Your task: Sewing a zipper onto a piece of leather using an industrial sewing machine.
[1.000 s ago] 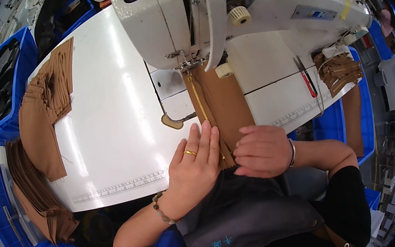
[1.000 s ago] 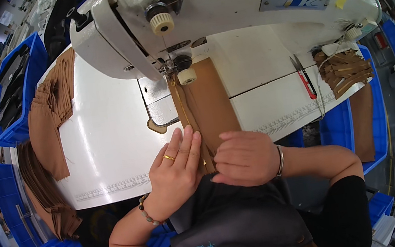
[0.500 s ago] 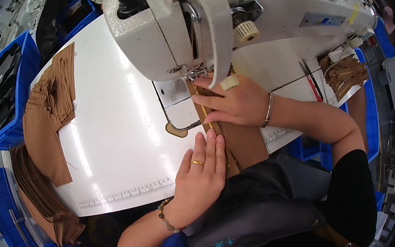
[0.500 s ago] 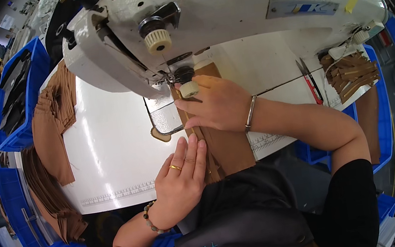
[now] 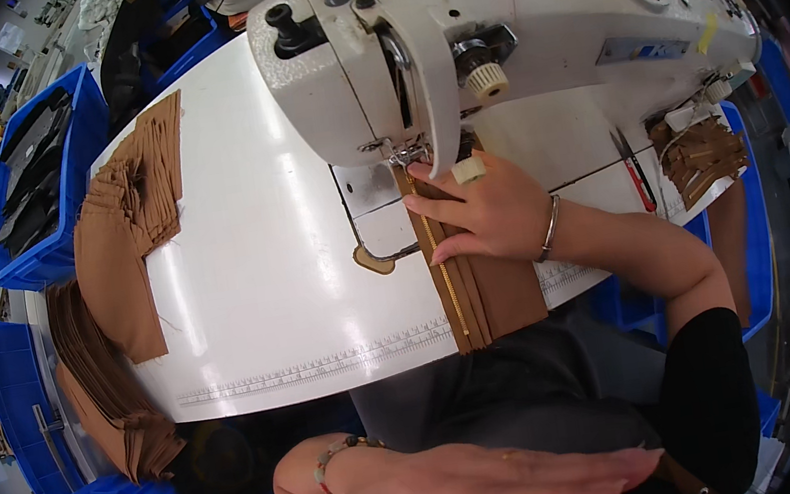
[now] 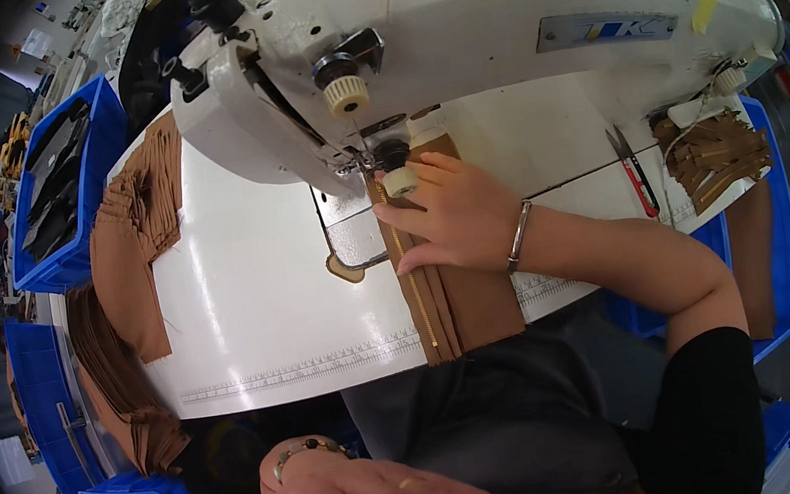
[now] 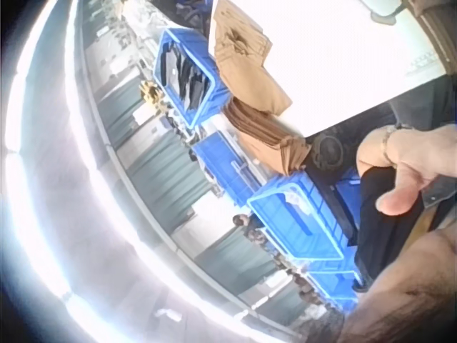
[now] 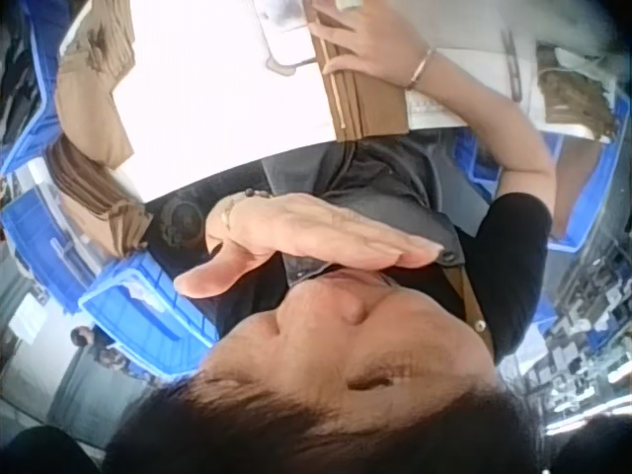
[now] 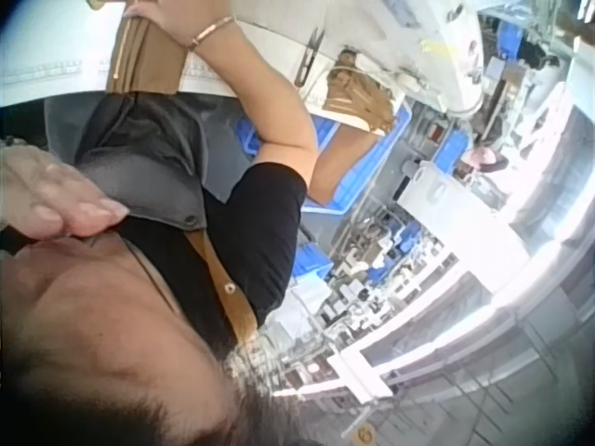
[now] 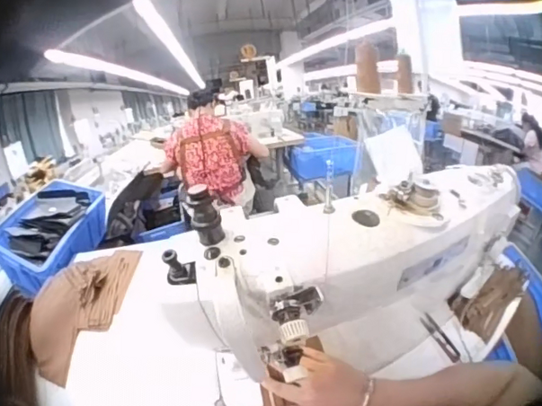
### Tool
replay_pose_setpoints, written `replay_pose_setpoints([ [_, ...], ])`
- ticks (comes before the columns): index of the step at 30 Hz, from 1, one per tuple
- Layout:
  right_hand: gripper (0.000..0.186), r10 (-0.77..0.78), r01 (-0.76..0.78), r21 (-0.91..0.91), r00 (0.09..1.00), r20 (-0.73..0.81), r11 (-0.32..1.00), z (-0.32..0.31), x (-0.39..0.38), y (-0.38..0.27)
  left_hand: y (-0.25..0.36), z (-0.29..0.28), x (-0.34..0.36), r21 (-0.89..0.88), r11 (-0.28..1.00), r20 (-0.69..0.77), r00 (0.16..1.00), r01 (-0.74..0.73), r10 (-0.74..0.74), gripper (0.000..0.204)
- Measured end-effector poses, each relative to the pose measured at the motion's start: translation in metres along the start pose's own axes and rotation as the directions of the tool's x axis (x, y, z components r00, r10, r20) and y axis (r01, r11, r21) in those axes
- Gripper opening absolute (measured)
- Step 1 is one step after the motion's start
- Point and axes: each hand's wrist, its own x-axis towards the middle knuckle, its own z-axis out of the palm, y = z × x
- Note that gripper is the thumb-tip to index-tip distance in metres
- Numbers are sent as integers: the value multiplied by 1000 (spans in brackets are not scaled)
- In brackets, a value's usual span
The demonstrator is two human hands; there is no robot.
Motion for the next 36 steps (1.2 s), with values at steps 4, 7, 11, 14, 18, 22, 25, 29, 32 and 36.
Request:
replay_pose_setpoints([
  [4,69,-12,12,-18,999,-41,1000,1,0,-1,-25,14,-8,-109,994,69,997,-14,21,138],
  [7,68,-21,18,-42,998,-56,999,-1,-3,2,-38,19,-4,-165,986,91,995,-31,46,140],
  [11,67,-5,4,-14,999,-37,1000,3,-2,1,-27,13,2,-160,987,75,997,-3,15,136],
  [14,68,7,-7,-35,1000,5,999,-1,-1,0,-9,6,5,-37,994,91,991,99,-96,133],
  [18,69,-22,20,-63,999,-28,998,0,-2,2,-15,-2,-5,-46,993,72,992,106,-102,130],
  [22,68,-23,21,-66,999,-38,998,2,-2,2,-20,-1,-5,-62,997,55,998,37,-34,125],
  [25,68,-25,23,-46,999,-37,999,4,-1,2,-13,-4,-2,-26,989,51,988,144,-143,115],
  [29,69,-25,23,-34,998,-61,999,7,-2,2,-21,-10,-2,-46,991,26,992,122,-121,97],
  [32,69,-28,27,-17,997,-70,999,6,-4,3,-30,-12,1,-29,988,2,988,152,-152,62],
  [36,69,-36,35,-26,998,-44,999,5,0,3,-34,-14,-5,-56,991,2,993,122,-122,59],
])
